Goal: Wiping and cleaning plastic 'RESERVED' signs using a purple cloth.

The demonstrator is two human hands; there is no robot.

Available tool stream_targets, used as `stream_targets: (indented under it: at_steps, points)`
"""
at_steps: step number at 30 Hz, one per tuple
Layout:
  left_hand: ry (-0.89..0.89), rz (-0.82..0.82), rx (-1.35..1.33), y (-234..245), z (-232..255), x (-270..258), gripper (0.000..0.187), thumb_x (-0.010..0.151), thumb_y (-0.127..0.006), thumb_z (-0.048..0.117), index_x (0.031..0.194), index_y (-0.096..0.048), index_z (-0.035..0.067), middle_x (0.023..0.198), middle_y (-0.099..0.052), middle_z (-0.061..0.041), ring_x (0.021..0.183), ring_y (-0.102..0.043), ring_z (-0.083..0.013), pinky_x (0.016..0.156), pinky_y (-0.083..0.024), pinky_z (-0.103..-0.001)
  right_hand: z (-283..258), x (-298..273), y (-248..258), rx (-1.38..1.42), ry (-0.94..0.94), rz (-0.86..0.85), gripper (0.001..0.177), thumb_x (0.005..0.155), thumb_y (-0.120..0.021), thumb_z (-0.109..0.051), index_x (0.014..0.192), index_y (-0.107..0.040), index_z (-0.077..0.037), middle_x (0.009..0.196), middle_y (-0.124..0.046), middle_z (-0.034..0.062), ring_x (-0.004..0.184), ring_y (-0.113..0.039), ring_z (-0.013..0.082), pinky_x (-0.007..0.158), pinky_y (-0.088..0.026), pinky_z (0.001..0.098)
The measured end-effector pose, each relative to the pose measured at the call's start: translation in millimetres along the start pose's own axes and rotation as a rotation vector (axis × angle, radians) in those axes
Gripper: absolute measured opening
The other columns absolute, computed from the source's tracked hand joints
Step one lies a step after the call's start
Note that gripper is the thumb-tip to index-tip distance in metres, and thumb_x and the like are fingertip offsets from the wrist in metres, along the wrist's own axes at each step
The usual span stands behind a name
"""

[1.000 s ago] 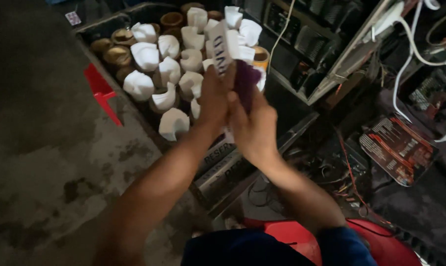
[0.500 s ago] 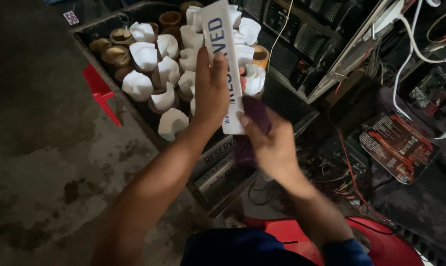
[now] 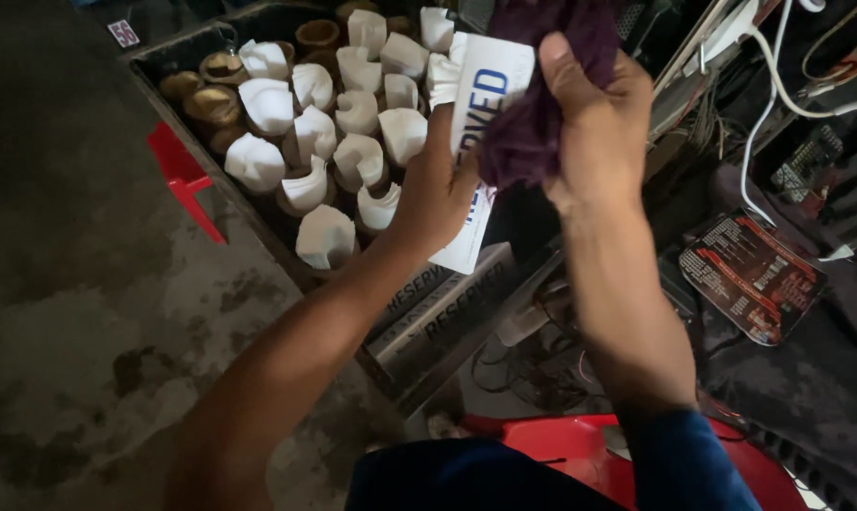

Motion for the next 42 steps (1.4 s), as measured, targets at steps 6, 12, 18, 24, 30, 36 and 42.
stream_targets:
  at_steps: [6, 12, 18, 24, 30, 36, 42]
  points:
    - [-0.090, 0.123, -0.143, 9.5, -30.7, 10.1, 0.042, 0.107, -0.057, 0.016, 0.143, -0.039, 0.007, 0.112, -0.069, -0.012, 0.100, -0.071, -0.0232, 0.087, -0.058, -0.035, 54.1, -49.8, -22.6, 0.173, 0.127, -0.114, 0.029, 0.112, -0.062, -0.027, 0.127, -0.063, -0.002, 0.102, -0.066, 0.0003, 0.090, -0.062, 0.0132, 0.081, -0.052, 0.0305]
    - [0.171, 0.392, -0.462, 41.7, -59.9, 10.8, 0.039, 0.114, -0.049, 0.039, 0.128, -0.054, 0.003, 0.098, -0.066, -0.008, 0.085, -0.066, -0.0199, 0.078, -0.057, -0.035, 64.7, -122.3, -29.4, -0.361, 0.126, -0.194, 0.034, 0.109, -0.055, -0.025, 0.134, -0.059, -0.002, 0.091, -0.058, -0.0060, 0.084, -0.049, 0.0045, 0.074, -0.045, 0.0208]
    - [-0.042, 0.163, -0.414, 18.4, -40.8, 11.1, 0.066, 0.099, -0.068, 0.054, 0.139, -0.044, 0.007, 0.114, -0.063, -0.006, 0.098, -0.066, -0.0209, 0.085, -0.057, -0.035, 54.1, -70.0, -19.3, 0.084, -0.059, -0.056, 0.033, 0.108, -0.054, -0.028, 0.128, -0.063, -0.003, 0.098, -0.064, -0.0037, 0.084, -0.057, 0.0071, 0.075, -0.049, 0.0239]
    - [0.003, -0.071, -0.671, 9.7, 10.1, -0.3, 0.077, 0.090, -0.082, 0.045, 0.142, -0.039, 0.008, 0.116, -0.061, -0.006, 0.095, -0.062, -0.0174, 0.078, -0.052, -0.034, 38.5, 7.8, -13.1, 0.330, 0.051, -0.084, 0.038, 0.105, -0.063, -0.033, 0.123, -0.063, 0.000, 0.102, -0.069, 0.0040, 0.087, -0.063, 0.0147, 0.080, -0.051, 0.0319]
    - [0.317, -0.144, -0.777, 1.2, -25.9, 2.6, 0.052, 0.093, -0.072, 0.028, 0.128, -0.045, 0.002, 0.100, -0.062, -0.013, 0.081, -0.073, -0.0286, 0.071, -0.064, -0.046, 9.0, 8.3, -8.3, -0.107, 0.525, -0.145, 0.035, 0.112, -0.060, -0.020, 0.133, -0.058, 0.007, 0.120, -0.067, 0.0137, 0.108, -0.063, 0.0225, 0.101, -0.049, 0.0362]
    - [0.737, -0.007, -1.283, -10.9, -62.3, -4.3, 0.034, 0.094, -0.058, 0.033, 0.116, -0.063, 0.007, 0.103, -0.067, -0.009, 0.089, -0.069, -0.0247, 0.082, -0.058, -0.041, 39.4, -45.8, -13.7, -0.743, 0.955, -0.371, 0.031, 0.088, -0.062, -0.005, 0.115, -0.060, 0.009, 0.118, -0.062, 0.0289, 0.108, -0.061, 0.0482, 0.100, -0.050, 0.0521]
    - [0.768, -0.019, -1.236, -1.2, -59.6, 0.8, 0.048, 0.092, -0.056, 0.044, 0.115, -0.063, 0.003, 0.098, -0.067, -0.012, 0.088, -0.065, -0.0288, 0.080, -0.056, -0.045, 32.7, -98.4, -31.3, -0.416, 1.004, -0.613, 0.020, 0.080, -0.055, -0.016, 0.087, -0.062, 0.002, 0.088, -0.063, 0.0201, 0.085, -0.062, 0.0410, 0.088, -0.055, 0.0515]
Point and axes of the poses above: each hand's wrist, its own x-axis towards the middle knuckle, its own y-axis out of the back of the hand, z = x × y, the point moved 5 cm from there along x, towards the middle knuckle
